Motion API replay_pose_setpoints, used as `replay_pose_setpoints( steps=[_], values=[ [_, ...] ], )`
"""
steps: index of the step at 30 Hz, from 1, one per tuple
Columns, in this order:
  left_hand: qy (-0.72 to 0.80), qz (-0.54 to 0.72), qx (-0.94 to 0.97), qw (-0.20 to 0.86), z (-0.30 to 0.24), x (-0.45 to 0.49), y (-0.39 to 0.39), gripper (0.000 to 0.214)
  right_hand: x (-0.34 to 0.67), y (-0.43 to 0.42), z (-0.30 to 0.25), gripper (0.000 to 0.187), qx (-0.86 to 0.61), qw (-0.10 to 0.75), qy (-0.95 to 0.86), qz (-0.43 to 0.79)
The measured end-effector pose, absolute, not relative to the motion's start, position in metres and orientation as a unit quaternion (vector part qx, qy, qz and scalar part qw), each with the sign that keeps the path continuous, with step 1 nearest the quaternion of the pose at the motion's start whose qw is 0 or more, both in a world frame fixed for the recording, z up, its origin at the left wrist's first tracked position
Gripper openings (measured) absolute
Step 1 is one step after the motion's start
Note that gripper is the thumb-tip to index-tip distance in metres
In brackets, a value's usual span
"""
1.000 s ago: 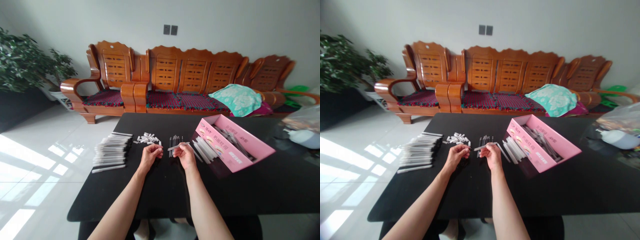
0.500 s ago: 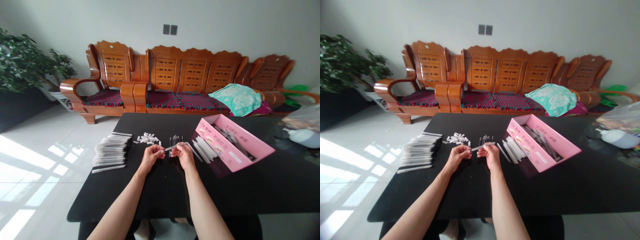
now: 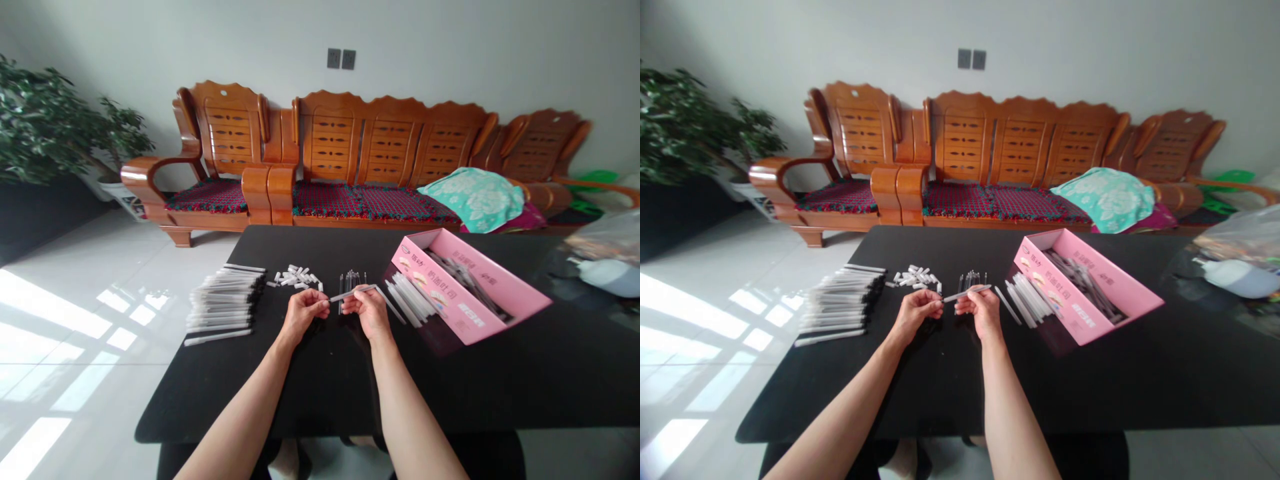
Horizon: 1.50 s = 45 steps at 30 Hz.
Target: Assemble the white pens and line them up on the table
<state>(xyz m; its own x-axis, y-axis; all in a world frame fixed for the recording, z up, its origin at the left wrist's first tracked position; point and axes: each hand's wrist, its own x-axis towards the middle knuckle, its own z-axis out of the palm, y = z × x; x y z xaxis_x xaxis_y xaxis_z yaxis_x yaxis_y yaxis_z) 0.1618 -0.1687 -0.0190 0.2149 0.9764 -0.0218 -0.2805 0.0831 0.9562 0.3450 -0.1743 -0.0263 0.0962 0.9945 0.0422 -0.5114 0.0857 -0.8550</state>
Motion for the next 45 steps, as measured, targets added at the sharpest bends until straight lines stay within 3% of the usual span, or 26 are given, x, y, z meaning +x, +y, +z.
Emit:
replay_pose_setpoints(
  steps=[26, 34, 39, 45],
  values=[
    [0.386, 0.505, 0.473, 0.610, -0.0196, 0.1631, -0.1688, 0.029, 0.3408, -0.1759, -0.0236, 0.023, -0.372, 0.639, -0.336, 0.583],
    [0.406, 0.521, 0.568, 0.490, -0.0220, 0.1624, -0.1718, 0.016, 0.3402, -0.1757, -0.0244, 0.023, -0.407, 0.622, -0.325, 0.585],
    [0.421, 0.508, 0.556, 0.506, -0.0178, 0.1618, -0.1732, 0.036, 0.3413, -0.1755, -0.0218, 0.024, -0.399, 0.638, -0.314, 0.579],
    [0.450, 0.449, 0.568, 0.523, -0.0189, 0.1597, -0.1721, 0.045, 0.3415, -0.1768, -0.0203, 0.022, -0.387, 0.642, -0.330, 0.574]
  ],
)
